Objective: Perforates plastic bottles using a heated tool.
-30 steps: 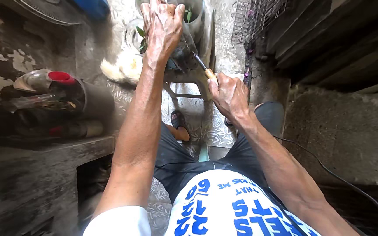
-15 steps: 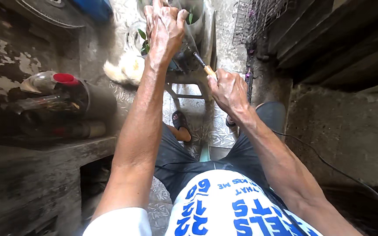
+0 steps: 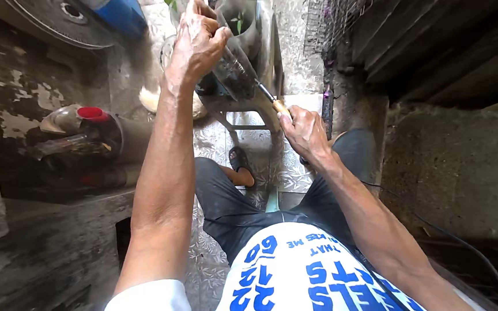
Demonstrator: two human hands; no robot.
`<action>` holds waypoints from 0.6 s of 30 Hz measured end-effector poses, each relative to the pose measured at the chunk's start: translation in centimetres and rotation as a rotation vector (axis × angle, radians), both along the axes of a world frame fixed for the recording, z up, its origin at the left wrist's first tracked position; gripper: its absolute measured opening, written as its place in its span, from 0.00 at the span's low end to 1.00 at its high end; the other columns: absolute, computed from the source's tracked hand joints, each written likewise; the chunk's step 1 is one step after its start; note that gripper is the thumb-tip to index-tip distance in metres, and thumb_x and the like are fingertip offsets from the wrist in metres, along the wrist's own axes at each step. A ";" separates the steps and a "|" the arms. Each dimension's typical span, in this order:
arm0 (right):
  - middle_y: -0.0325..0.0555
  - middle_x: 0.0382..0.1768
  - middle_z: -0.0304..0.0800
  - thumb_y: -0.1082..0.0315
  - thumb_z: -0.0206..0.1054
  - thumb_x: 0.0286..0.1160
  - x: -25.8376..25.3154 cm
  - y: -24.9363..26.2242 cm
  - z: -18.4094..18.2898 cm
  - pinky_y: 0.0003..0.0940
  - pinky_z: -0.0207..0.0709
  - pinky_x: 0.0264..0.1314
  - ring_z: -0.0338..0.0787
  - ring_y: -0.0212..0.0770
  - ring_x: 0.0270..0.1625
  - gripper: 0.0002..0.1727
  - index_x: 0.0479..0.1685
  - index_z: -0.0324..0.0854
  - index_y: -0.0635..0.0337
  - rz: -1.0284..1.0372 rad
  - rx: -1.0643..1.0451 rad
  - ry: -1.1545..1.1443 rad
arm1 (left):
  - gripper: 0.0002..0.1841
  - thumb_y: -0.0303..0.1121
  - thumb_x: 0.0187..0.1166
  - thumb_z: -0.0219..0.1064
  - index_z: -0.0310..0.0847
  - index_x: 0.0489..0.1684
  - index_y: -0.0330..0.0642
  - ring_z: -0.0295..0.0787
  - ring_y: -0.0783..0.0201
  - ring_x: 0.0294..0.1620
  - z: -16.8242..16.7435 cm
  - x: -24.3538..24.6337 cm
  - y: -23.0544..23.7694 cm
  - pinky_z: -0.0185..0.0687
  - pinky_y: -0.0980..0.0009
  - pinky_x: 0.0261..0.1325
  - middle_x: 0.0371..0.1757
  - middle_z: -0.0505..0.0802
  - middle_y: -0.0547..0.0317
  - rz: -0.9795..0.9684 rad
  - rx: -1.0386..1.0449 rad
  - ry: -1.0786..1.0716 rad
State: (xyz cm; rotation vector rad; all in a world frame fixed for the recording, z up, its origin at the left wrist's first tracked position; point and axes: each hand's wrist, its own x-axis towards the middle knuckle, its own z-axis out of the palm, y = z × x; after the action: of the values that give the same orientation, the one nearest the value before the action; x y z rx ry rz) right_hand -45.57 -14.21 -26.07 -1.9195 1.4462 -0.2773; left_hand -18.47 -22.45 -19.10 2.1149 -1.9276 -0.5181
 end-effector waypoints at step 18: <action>0.50 0.27 0.87 0.47 0.50 0.89 -1.1 0.0 -1.2 0.58 0.76 0.36 0.90 0.54 0.35 0.25 0.40 0.86 0.55 0.046 0.010 -0.042 | 0.28 0.56 0.87 0.53 0.89 0.46 0.37 0.77 0.39 0.75 -1.1 -2.2 -1.4 0.68 0.41 0.76 0.61 0.90 0.39 0.149 0.002 -0.205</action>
State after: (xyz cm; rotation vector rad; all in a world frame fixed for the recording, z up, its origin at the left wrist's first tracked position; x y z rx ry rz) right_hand -46.71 -14.24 -27.24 -1.9250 1.3715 -0.2868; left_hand -20.66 -23.82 -20.23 2.3708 -1.8493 -0.2841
